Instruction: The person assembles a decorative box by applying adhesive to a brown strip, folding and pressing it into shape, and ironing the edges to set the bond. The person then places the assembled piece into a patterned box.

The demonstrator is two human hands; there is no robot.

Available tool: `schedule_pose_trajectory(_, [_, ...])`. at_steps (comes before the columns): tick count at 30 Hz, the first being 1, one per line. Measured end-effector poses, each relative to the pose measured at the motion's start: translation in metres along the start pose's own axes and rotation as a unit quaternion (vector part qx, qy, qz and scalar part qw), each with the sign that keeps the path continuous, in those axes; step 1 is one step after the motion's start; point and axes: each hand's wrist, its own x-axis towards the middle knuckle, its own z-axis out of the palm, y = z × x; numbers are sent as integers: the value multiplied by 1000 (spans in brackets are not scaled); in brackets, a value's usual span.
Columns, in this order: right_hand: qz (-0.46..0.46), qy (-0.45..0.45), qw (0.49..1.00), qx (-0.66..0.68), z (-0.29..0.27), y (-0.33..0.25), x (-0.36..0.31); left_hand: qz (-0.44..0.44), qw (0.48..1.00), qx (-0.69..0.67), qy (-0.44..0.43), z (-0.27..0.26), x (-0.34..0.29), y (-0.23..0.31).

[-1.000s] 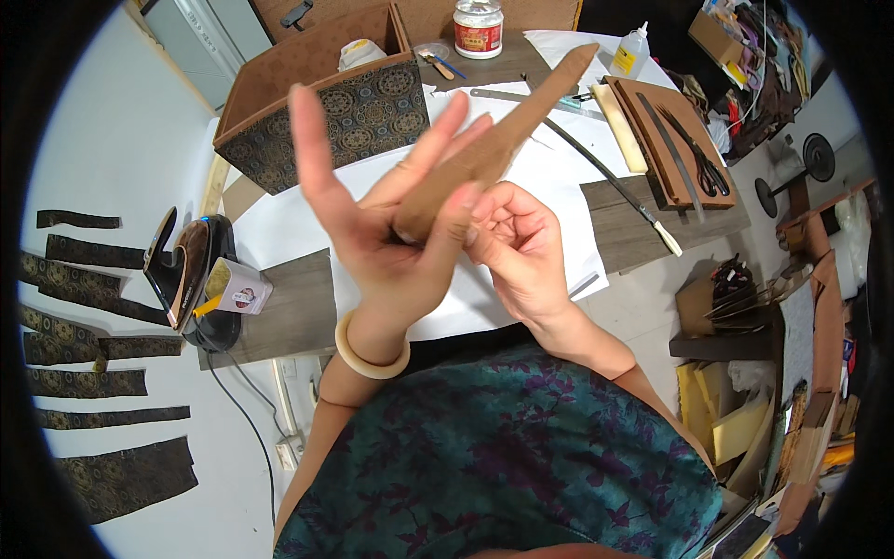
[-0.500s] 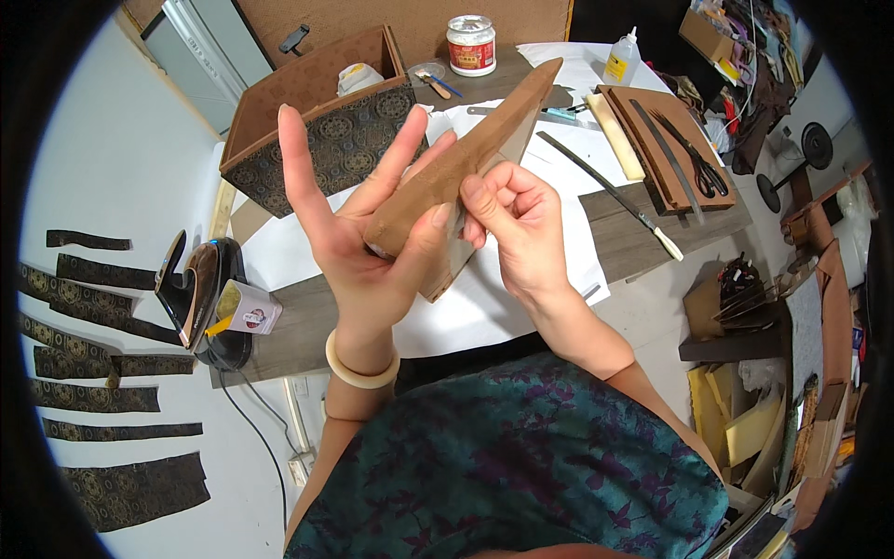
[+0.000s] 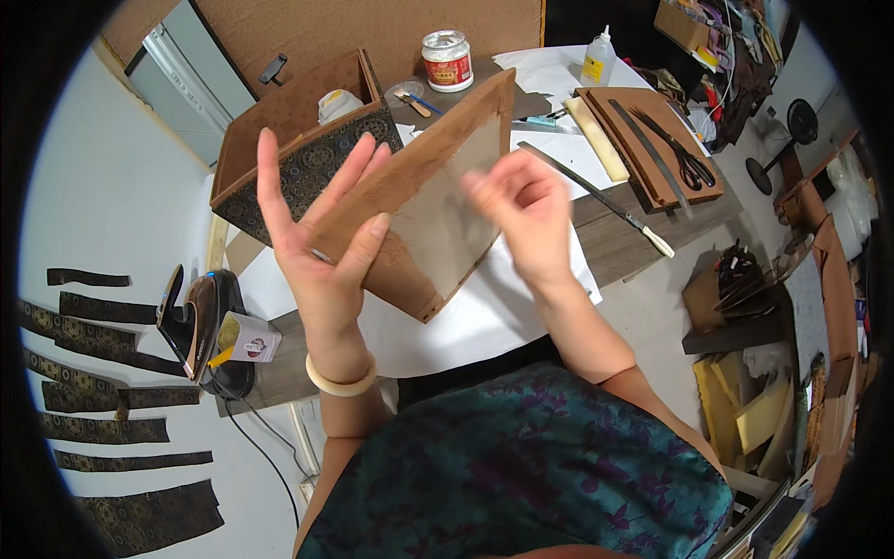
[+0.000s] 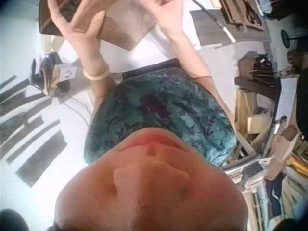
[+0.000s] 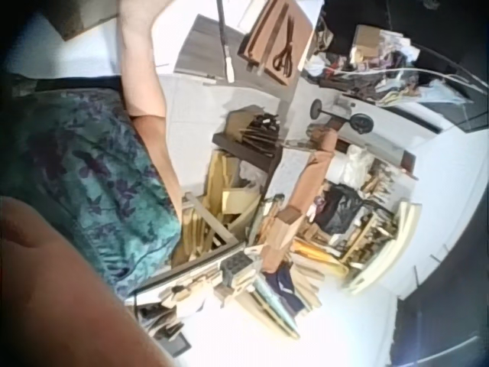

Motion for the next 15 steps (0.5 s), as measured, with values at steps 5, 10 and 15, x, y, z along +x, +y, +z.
schedule_pose_trajectory(5, [-117,32,992,-41,-17,-1,64,-8,996,-88,19,-20,3,-6])
schedule_pose_trajectory(10, [-26,-111,993,33,-7,-19,60,-16,994,-105,0,-27,2,-5])
schedule_pose_trajectory(15, [-238,-148,960,24,-26,-11,43,-19,993,-5,-119,-49,-5,3])
